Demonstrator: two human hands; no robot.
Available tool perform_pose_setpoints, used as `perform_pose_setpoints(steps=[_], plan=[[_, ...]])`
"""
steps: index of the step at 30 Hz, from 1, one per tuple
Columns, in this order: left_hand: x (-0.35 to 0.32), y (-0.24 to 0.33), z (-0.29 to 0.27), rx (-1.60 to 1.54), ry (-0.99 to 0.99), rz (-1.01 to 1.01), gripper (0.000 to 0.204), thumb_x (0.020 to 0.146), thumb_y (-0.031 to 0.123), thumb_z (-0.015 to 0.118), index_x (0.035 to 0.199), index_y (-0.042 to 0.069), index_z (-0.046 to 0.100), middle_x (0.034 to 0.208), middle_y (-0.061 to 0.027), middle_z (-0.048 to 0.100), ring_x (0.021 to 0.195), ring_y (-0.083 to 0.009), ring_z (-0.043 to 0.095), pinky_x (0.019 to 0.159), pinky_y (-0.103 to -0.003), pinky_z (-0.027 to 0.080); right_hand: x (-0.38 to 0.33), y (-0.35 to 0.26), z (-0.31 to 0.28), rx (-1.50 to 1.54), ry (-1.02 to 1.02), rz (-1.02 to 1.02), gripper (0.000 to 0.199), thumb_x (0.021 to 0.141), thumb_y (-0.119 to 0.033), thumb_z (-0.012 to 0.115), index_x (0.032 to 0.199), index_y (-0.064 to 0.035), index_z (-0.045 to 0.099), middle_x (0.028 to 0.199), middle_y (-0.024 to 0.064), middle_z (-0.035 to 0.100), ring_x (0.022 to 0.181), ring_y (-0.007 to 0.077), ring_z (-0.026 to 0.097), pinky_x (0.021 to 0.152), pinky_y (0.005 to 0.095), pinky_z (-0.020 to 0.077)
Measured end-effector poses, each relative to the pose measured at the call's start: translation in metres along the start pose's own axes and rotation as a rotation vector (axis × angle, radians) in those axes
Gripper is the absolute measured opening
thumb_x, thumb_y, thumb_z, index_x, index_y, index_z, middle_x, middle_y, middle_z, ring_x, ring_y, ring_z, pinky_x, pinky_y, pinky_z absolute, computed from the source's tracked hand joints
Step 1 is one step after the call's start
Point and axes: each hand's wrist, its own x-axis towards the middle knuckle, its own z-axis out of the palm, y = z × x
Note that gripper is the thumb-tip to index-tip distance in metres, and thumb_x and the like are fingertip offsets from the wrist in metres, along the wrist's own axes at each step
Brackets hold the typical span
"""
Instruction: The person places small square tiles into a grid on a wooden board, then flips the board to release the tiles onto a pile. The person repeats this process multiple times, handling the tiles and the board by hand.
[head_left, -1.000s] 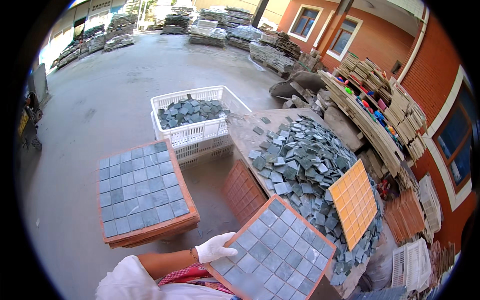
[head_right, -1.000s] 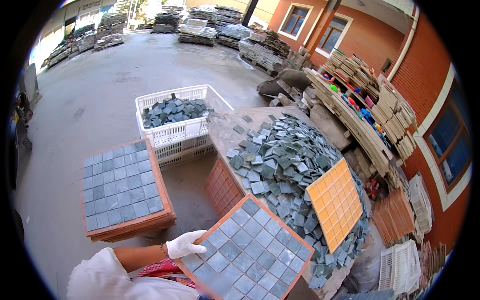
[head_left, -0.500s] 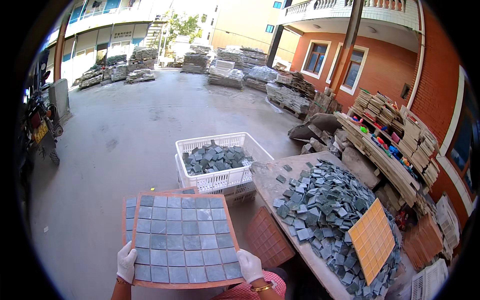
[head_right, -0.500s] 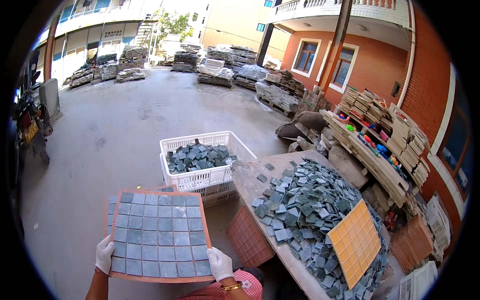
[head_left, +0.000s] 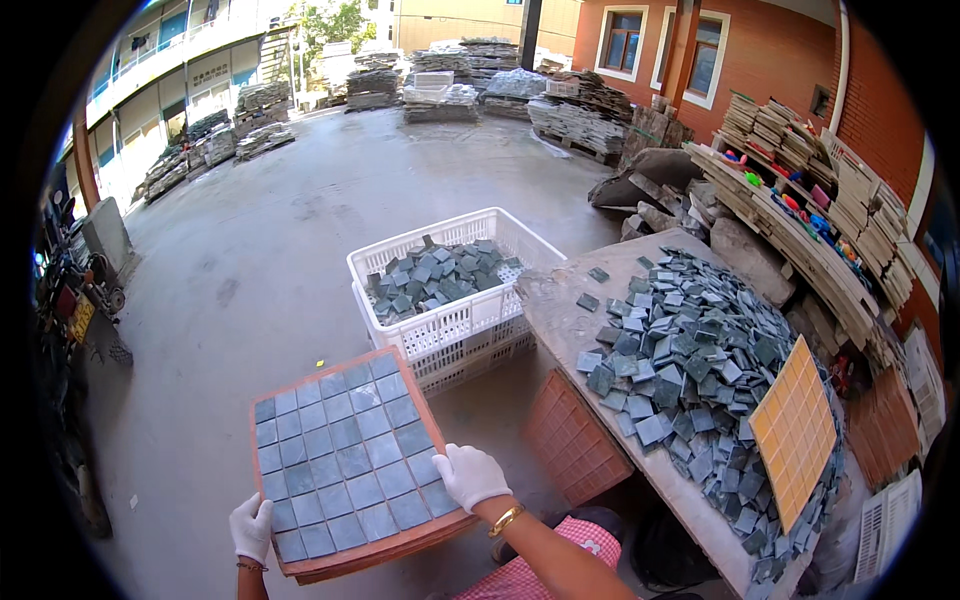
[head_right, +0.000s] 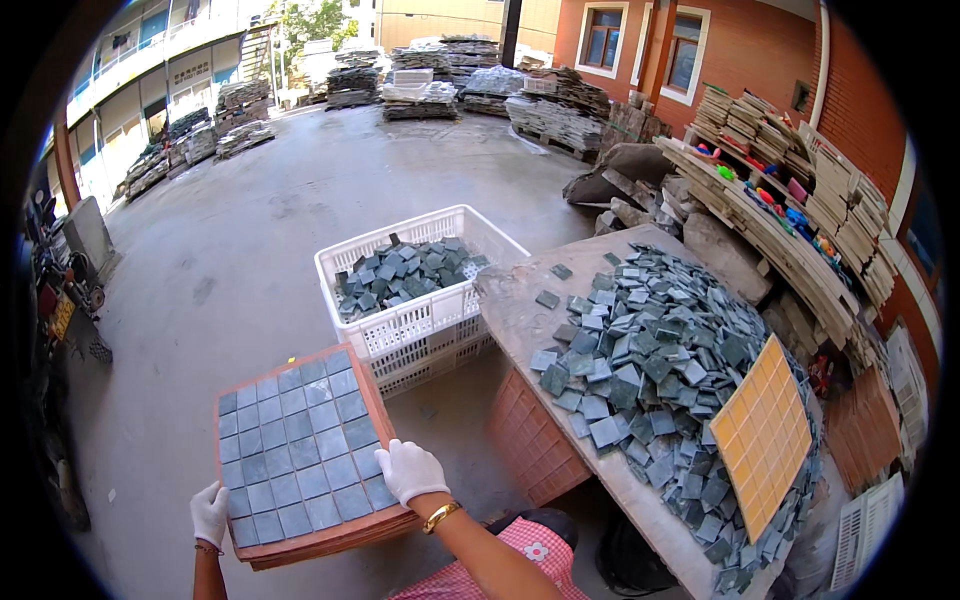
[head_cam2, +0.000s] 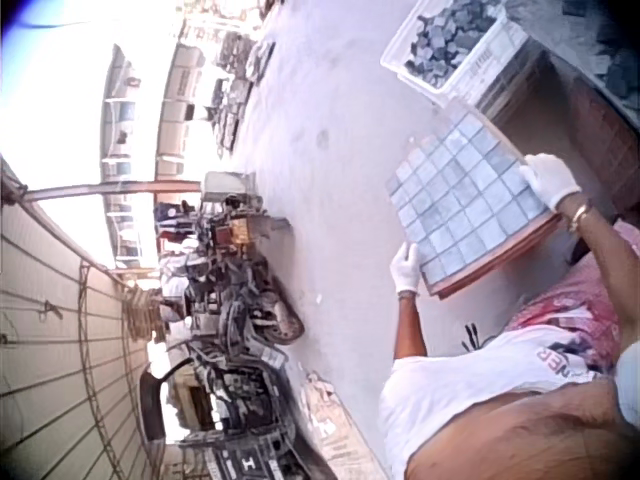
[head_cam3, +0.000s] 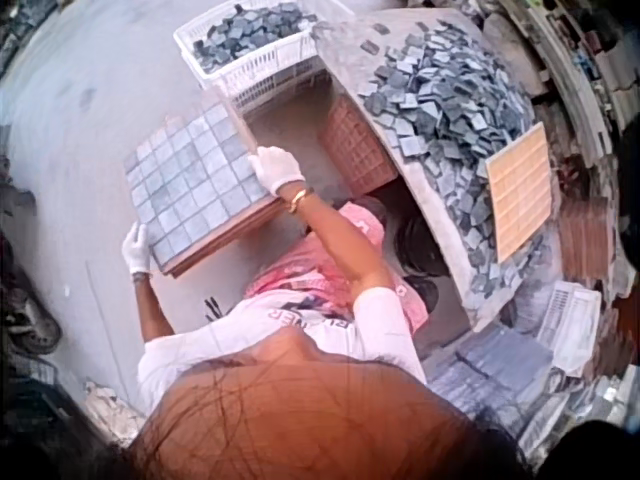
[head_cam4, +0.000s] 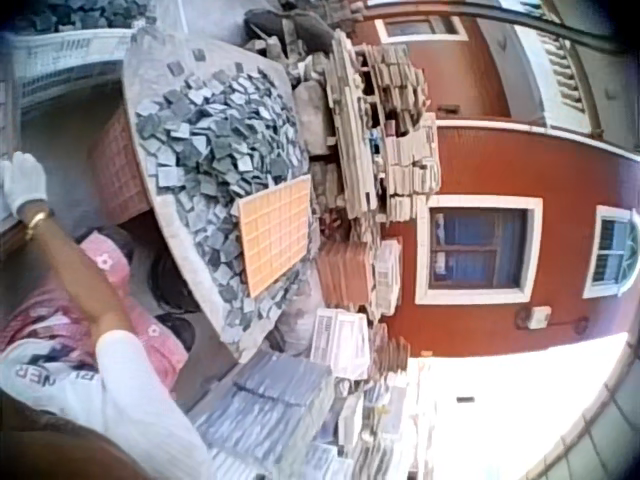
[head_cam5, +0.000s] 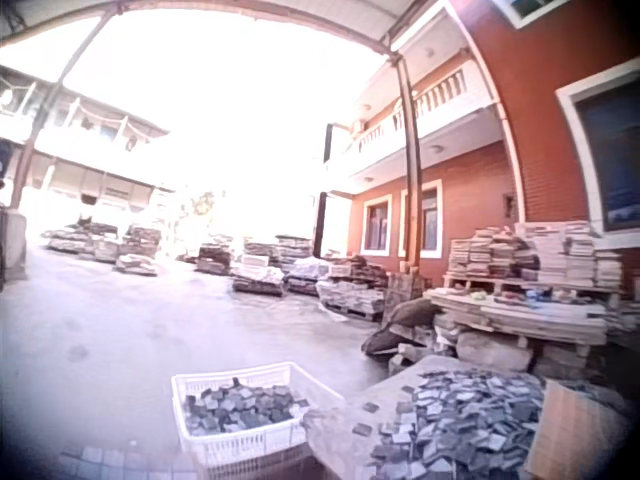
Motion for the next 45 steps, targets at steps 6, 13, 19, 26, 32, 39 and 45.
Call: perform_pose_setpoints(steps=[6, 13, 19, 26, 32, 39, 45], plan=[[0.024, 0.009, -0.014, 0.36, -0.232, -0.098, 0.035, 0.088, 0.028, 0.057, 0.075, -0.004, 0.063, 0.054, -0.0125, 0.056, 0.048, -0.0162, 0.051, 0.052, -0.033, 0.043, 0.008, 0.005, -0.019, -0.054, -0.246, 0.044, 0.035, 0.095, -0.036, 0.048, 0.095, -0.0032, 0.062, 0.092, 0.0211, 0.063, 0.085, 0.0378, 0.063, 0.075, 0.0464, 0.0511], [0.053, -0.015, -0.036, -0.215, 0.073, -0.287, 0.045, 0.095, 0.038, 0.054, 0.121, 0.002, 0.059, 0.105, -0.0092, 0.064, 0.077, -0.0124, 0.061, 0.061, -0.032, 0.048, -0.016, 0.034, -0.019, 0.367, -0.133, 0.03, 0.045, 0.095, -0.04, 0.047, 0.12, -0.0042, 0.059, 0.12, 0.0206, 0.06, 0.113, 0.036, 0.056, 0.096, 0.0416, 0.0433], [0.013, -0.048, 0.031, -0.96, -0.265, -0.335, 0.067, 0.097, 0.054, 0.04, 0.144, 0.006, 0.035, 0.14, -0.008, 0.046, 0.124, -0.023, 0.048, 0.101, -0.038, 0.043, -0.053, 0.031, 0.033, 0.641, 0.082, 0.038, 0.06, 0.095, -0.041, 0.05, 0.138, 0.0001, 0.042, 0.138, 0.0227, 0.046, 0.13, 0.0354, 0.041, 0.107, 0.0363, 0.0346], [0.001, -0.006, 0.026, -1.022, -0.317, -0.308, 0.07, 0.096, 0.059, 0.038, 0.144, 0.008, 0.035, 0.137, -0.0087, 0.049, 0.121, -0.024, 0.052, 0.099, -0.038, 0.045, -0.051, 0.013, 0.046, 0.208, 0.21, -0.099, 0.064, 0.09, -0.048, 0.056, 0.131, -0.0018, 0.043, 0.137, 0.0195, 0.045, 0.125, 0.0368, 0.042, 0.101, 0.044, 0.0384], [0.009, -0.018, 0.03, -0.975, -0.329, -0.375, 0.066, 0.097, 0.053, 0.04, 0.145, 0.007, 0.033, 0.142, -0.0099, 0.043, 0.125, -0.0244, 0.047, 0.102, -0.037, 0.042, -0.055, 0.009, 0.035, 0.097, -0.004, 0.027, 0.08, 0.089, -0.057, 0.051, 0.144, -0.0033, 0.028, 0.149, 0.0194, 0.031, 0.135, 0.0374, 0.033, 0.108, 0.0453, 0.0321], [0.052, -0.088, 0.03, -0.457, 0.022, -0.387, 0.065, 0.098, 0.048, 0.042, 0.146, 0.006, 0.031, 0.146, -0.0119, 0.037, 0.132, -0.0256, 0.04, 0.105, -0.038, 0.038, -0.076, 0.032, 0.016, 0.346, 0.038, 0.062, 0.079, 0.091, -0.053, 0.053, 0.144, 0.0006, 0.029, 0.148, 0.0221, 0.033, 0.136, 0.0386, 0.033, 0.111, 0.0416, 0.0296], [0.095, -0.112, 0.039, -0.137, 0.216, 0.189, 0.065, 0.098, 0.046, 0.044, 0.146, 0.004, 0.03, 0.149, -0.013, 0.034, 0.135, -0.0264, 0.035, 0.107, -0.038, 0.036, -0.184, 0.219, -0.094, 1.716, 1.213, 0.261, 0.062, 0.097, -0.035, 0.053, 0.144, -0.0016, 0.03, 0.143, 0.0171, 0.041, 0.13, 0.0278, 0.044, 0.105, 0.0411, 0.0393]])
